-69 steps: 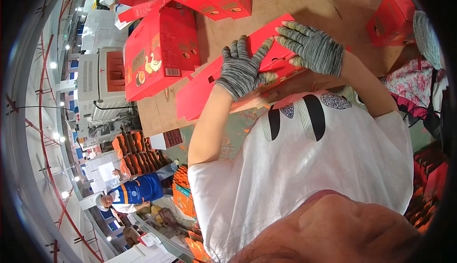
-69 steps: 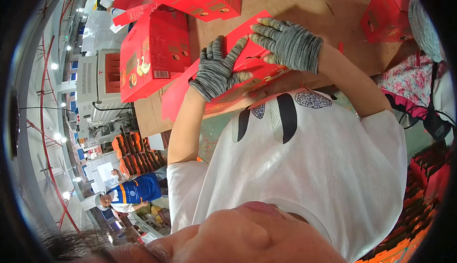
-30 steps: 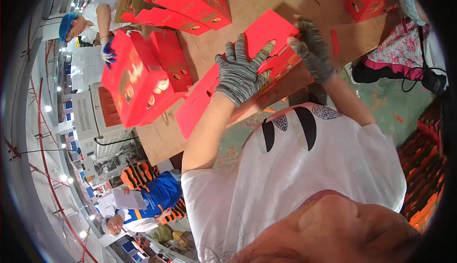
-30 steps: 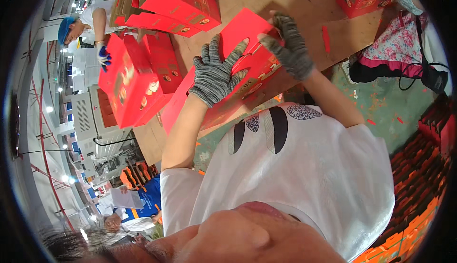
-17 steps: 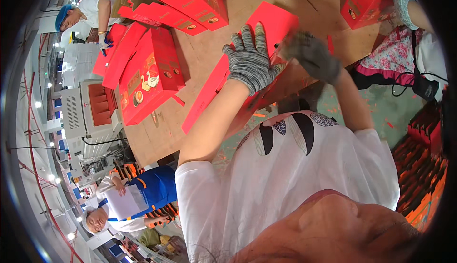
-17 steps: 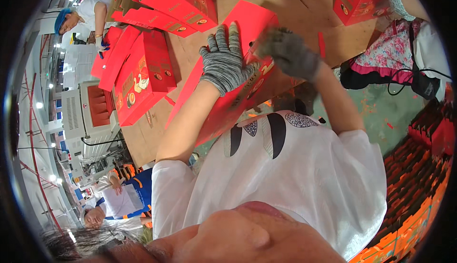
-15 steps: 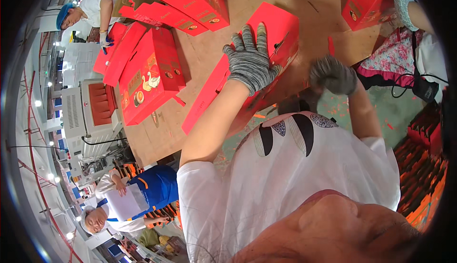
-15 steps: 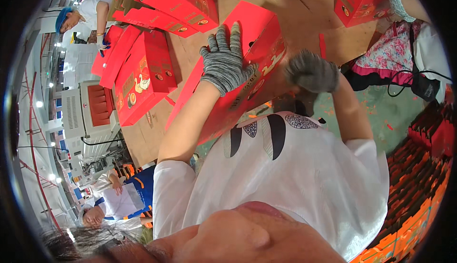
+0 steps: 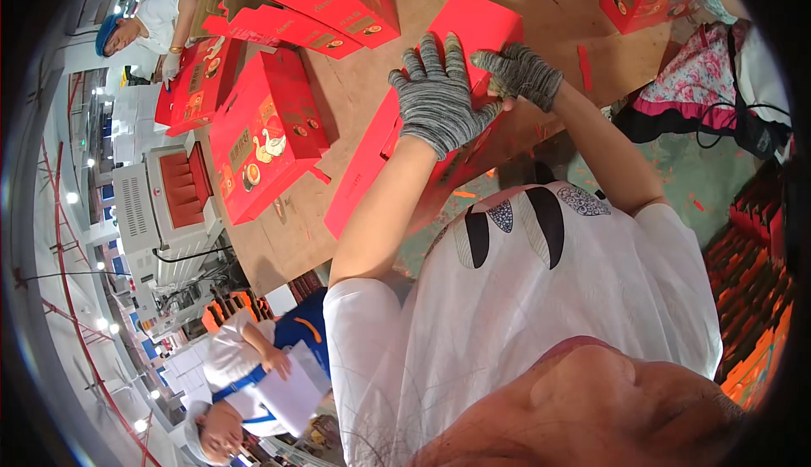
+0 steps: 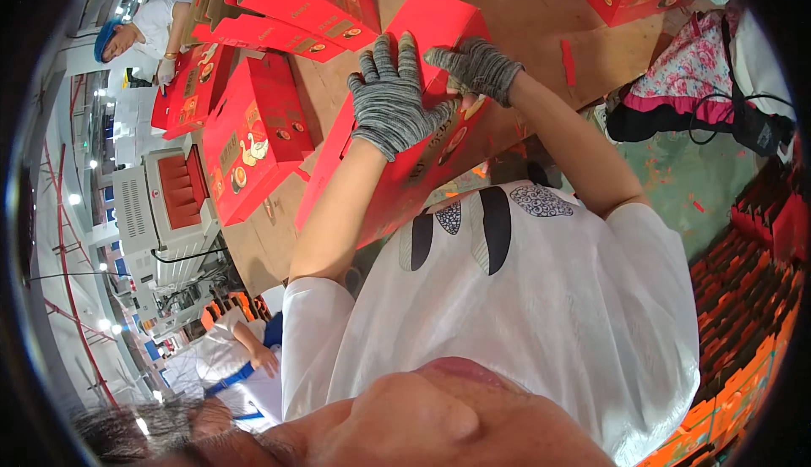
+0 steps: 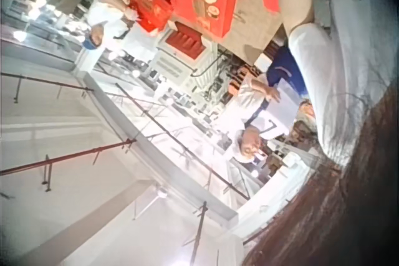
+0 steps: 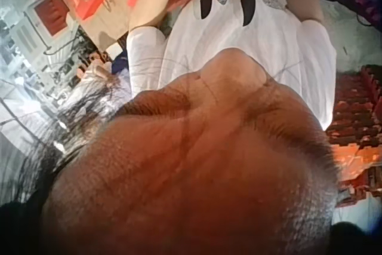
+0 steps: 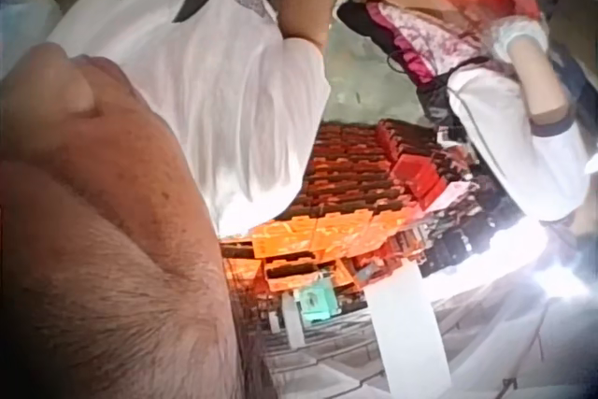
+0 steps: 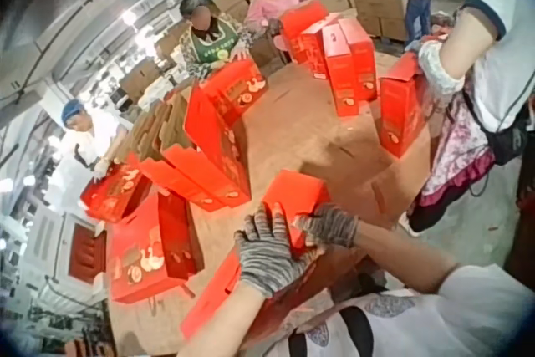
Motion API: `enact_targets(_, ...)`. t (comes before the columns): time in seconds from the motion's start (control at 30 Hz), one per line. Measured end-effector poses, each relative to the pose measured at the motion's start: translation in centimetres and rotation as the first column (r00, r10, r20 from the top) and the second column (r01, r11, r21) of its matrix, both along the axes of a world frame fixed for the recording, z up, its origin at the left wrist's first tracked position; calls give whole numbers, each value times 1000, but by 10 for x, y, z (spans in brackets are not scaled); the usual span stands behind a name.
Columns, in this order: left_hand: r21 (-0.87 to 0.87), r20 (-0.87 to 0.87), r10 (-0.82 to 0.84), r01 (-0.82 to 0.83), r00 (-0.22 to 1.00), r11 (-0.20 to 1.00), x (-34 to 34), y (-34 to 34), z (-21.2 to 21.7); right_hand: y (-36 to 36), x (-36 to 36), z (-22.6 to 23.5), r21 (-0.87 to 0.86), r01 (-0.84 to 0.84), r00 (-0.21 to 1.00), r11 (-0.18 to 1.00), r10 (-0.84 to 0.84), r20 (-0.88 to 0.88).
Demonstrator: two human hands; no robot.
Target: Folding and assembling red gift boxes on a production line.
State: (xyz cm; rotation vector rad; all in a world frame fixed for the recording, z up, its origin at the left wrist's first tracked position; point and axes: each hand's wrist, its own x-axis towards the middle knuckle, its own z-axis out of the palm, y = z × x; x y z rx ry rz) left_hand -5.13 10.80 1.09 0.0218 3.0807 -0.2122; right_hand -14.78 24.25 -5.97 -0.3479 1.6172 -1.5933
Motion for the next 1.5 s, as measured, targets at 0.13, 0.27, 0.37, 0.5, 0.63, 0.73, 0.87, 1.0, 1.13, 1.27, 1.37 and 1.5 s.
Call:
enact_targets(0.13,-28,-51,-11,10,999,1000,-3,-7,-9,-1,22,-14,-221,262,957,940,-282,-64)
enact_targets(0.27,66,-166,-19,30,986,997,-13,-24,-21,1,11,2,-79,122,986,989,-130,-101)
enact_targets(0.37,115,-168,2,18,986,993,-15,-25,-23,1,9,6,34,126,984,991,-120,-133)
enact_targets(0.5,81,-141,15,-4,990,997,-16,-16,-15,-13,7,-8,0,202,953,979,-196,-231)
enact_targets(0.63,29,-127,35,-32,991,999,-20,-19,-16,-7,11,11,-91,177,984,980,-174,41)
enact_targets(0.73,-5,-133,23,-24,991,1000,-22,-17,-11,0,4,7,-250,54,996,967,-33,89)
enact_targets(0.87,44,-104,18,-14,994,999,-25,-19,-9,5,-4,17,-249,85,923,965,18,384)
enact_targets(1.0,56,-183,58,-48,981,997,-23,-8,-8,37,-23,27,-529,-88,953,844,226,201)
enact_targets(1.13,52,-92,172,-168,981,984,-34,0,-9,66,-41,31,-210,64,958,976,-119,-262)
enact_targets(1.27,96,-91,217,-208,972,973,-65,8,-9,50,-36,22,-266,158,852,951,-268,-450)
enact_targets(1.37,73,-126,194,-186,973,980,-92,6,-9,28,-25,30,-300,98,609,949,-295,-736)
enact_targets(1.5,436,91,197,-217,976,873,-68,-24,23,21,-31,18,-333,65,513,941,-318,-797)
